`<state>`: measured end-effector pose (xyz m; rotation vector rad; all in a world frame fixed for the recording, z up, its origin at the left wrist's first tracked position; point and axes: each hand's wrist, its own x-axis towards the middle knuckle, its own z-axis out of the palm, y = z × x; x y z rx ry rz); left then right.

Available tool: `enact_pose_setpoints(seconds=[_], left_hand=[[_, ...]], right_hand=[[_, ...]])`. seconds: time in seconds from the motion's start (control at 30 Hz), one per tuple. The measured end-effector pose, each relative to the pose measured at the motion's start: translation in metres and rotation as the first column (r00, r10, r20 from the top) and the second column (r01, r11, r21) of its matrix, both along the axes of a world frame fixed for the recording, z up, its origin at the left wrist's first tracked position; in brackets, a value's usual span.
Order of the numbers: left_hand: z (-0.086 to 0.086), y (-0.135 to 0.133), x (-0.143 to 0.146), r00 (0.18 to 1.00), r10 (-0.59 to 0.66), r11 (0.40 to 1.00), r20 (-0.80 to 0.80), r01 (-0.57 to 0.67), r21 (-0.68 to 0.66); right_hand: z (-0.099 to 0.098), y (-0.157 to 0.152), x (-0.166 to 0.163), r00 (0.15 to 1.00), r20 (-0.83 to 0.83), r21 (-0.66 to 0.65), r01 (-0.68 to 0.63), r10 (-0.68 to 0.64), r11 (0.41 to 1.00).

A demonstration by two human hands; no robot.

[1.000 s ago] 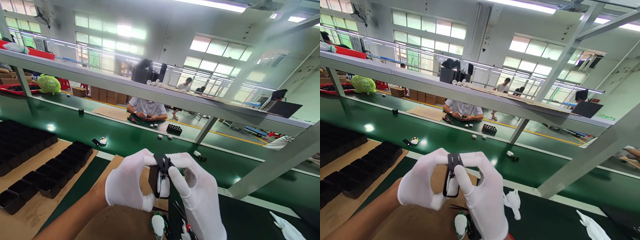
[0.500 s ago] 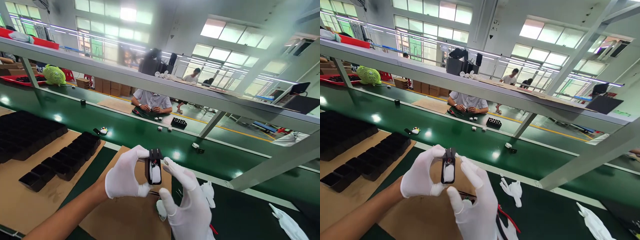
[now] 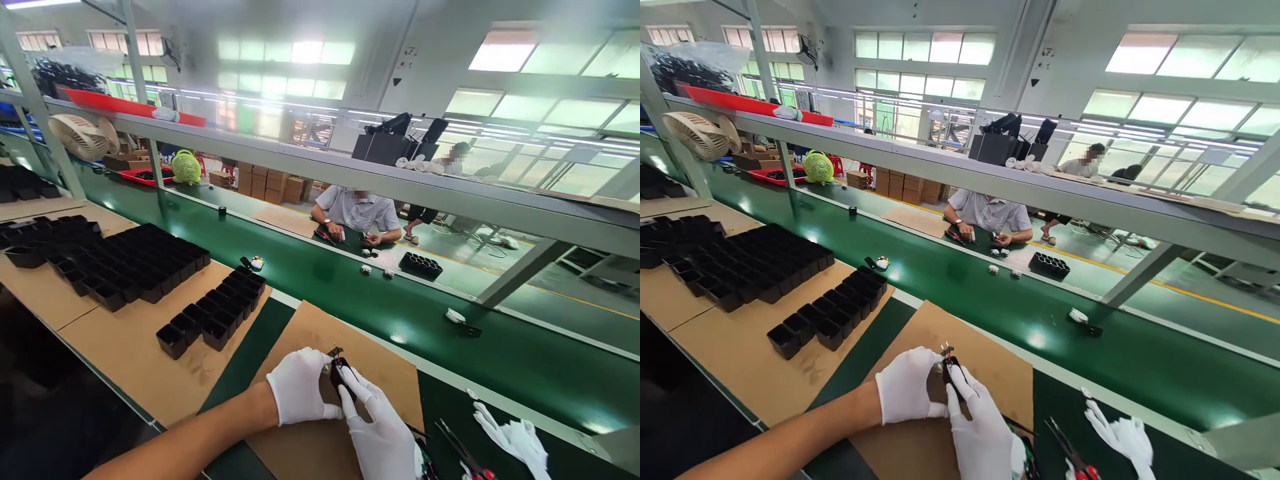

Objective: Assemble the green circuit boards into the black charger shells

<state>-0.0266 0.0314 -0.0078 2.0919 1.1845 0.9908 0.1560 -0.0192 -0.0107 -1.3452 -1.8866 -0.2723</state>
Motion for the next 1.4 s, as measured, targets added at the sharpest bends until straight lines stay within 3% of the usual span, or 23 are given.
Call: enact_pose_setpoints(seconds=[0.2,0.47,0.6,0.77,0.97,1.03,1.13,1.2,1.23,1.3,1.33,1.37,1.4], left_hand=[[-0.006,0.002,-0.044,0.991,-0.080,0.995,-0.111,0.086,0.044],[-0.012,0.006,-0.049,0.990,0.013,0.995,-0.138,0.000,0.097],[-0.012,0.004,-0.054,0.980,0.105,0.988,-0.169,-0.083,0.131],[-0.011,0.003,-0.057,0.969,0.169,0.978,-0.179,-0.142,0.151],[-0.012,0.005,-0.060,0.960,0.212,0.975,-0.185,-0.194,0.111],[-0.011,0.005,-0.060,0.957,0.217,0.975,-0.192,-0.201,0.100],[-0.009,0.005,-0.062,0.954,0.230,0.972,-0.190,-0.217,0.091],[-0.008,0.005,-0.063,0.955,0.234,0.971,-0.185,-0.221,0.091],[-0.009,0.005,-0.063,0.955,0.234,0.971,-0.182,-0.220,0.092],[-0.010,0.005,-0.064,0.956,0.233,0.971,-0.178,-0.219,0.095],[-0.011,0.005,-0.064,0.957,0.231,0.971,-0.176,-0.217,0.095],[-0.011,0.005,-0.064,0.958,0.228,0.972,-0.175,-0.214,0.095],[-0.012,0.004,-0.064,0.959,0.224,0.973,-0.174,-0.210,0.095]], right_hand=[[-0.014,-0.008,0.002,0.997,-0.064,-0.101,-0.053,0.046,0.993],[-0.026,-0.007,-0.004,0.994,-0.101,-0.112,-0.039,0.028,0.993],[-0.008,-0.012,-0.008,0.985,-0.166,-0.076,-0.060,0.047,0.995],[0.014,-0.044,-0.028,0.970,-0.243,-0.070,-0.028,0.010,0.997],[-0.014,-0.061,-0.052,0.917,-0.399,-0.213,-0.107,0.014,0.971],[-0.015,-0.059,-0.054,0.873,-0.487,-0.239,-0.130,-0.004,0.962],[-0.003,-0.064,-0.058,0.780,-0.624,-0.263,-0.154,-0.046,0.953],[0.010,-0.074,-0.064,0.652,-0.752,-0.283,-0.180,-0.102,0.942],[0.016,-0.081,-0.068,0.546,-0.827,-0.295,-0.214,-0.136,0.931],[0.023,-0.095,-0.076,0.171,-0.959,-0.271,-0.337,-0.224,0.902],[0.024,-0.101,-0.080,0.025,-0.968,-0.240,-0.376,-0.249,0.895],[0.024,-0.106,-0.083,-0.075,-0.962,-0.212,-0.404,-0.263,0.890],[0.023,-0.110,-0.085,-0.113,-0.958,-0.194,-0.425,-0.264,0.884]])
